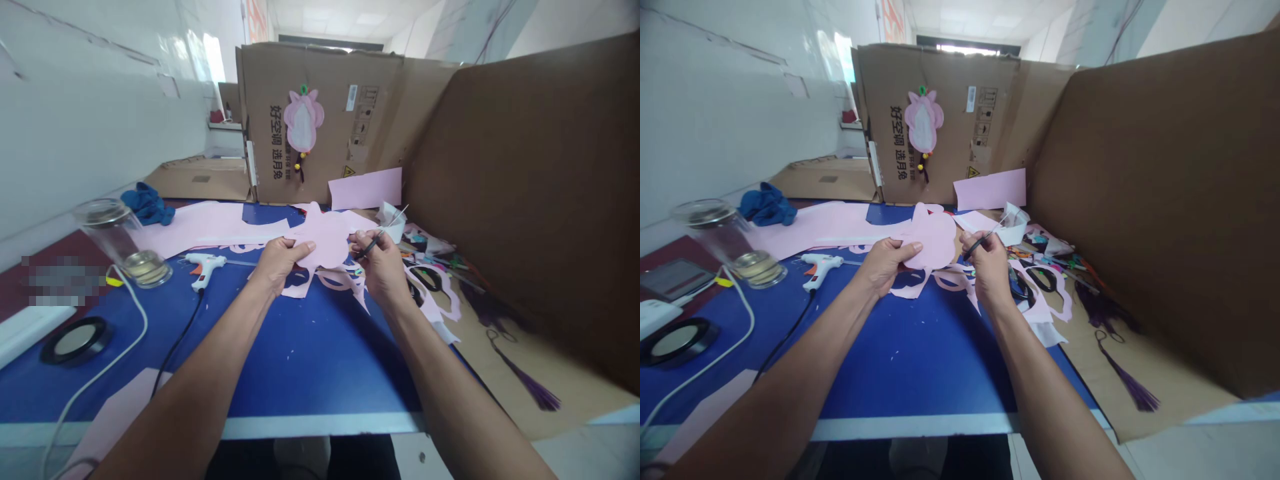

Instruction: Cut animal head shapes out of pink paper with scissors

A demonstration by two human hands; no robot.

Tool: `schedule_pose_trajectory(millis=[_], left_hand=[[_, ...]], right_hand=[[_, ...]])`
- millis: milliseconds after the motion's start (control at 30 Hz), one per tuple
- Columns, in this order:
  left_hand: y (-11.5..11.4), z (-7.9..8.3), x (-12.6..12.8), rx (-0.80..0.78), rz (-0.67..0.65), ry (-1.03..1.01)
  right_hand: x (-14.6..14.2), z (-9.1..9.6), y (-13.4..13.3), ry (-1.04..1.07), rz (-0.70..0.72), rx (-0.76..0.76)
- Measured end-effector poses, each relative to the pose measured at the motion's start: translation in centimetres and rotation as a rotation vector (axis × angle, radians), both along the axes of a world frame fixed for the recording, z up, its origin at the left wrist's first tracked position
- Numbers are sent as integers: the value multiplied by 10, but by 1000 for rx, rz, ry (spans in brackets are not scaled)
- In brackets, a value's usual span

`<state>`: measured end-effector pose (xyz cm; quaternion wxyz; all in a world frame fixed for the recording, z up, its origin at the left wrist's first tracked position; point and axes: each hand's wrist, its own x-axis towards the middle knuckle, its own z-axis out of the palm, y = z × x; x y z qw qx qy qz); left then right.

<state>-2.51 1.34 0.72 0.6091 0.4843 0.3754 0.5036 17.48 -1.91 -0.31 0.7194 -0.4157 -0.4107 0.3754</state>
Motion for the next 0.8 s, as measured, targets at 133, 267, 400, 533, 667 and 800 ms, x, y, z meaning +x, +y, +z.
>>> schedule_pose_trajectory(millis=[133,267,400,533,667,800], left_hand=[[0,2,0,-13,3,-65],[1,3,-2,-26,58,-81],[0,6,-1,-49,142,-144],[-6,8,5,-37,210,-219],[-13,6,13,-17,242,-233],[-17,3,20,-4,221,-235]], right_hand=[[3,-4,0,-82,56,-114],[-4,-6,-1,-95,178,-153],[-20,-8,-4,60,257,-115],[-39,-10,-8,144,301,-104],[-50,-10,-12,180,292,-114],[-54,-8,-14,185,226,-135]])
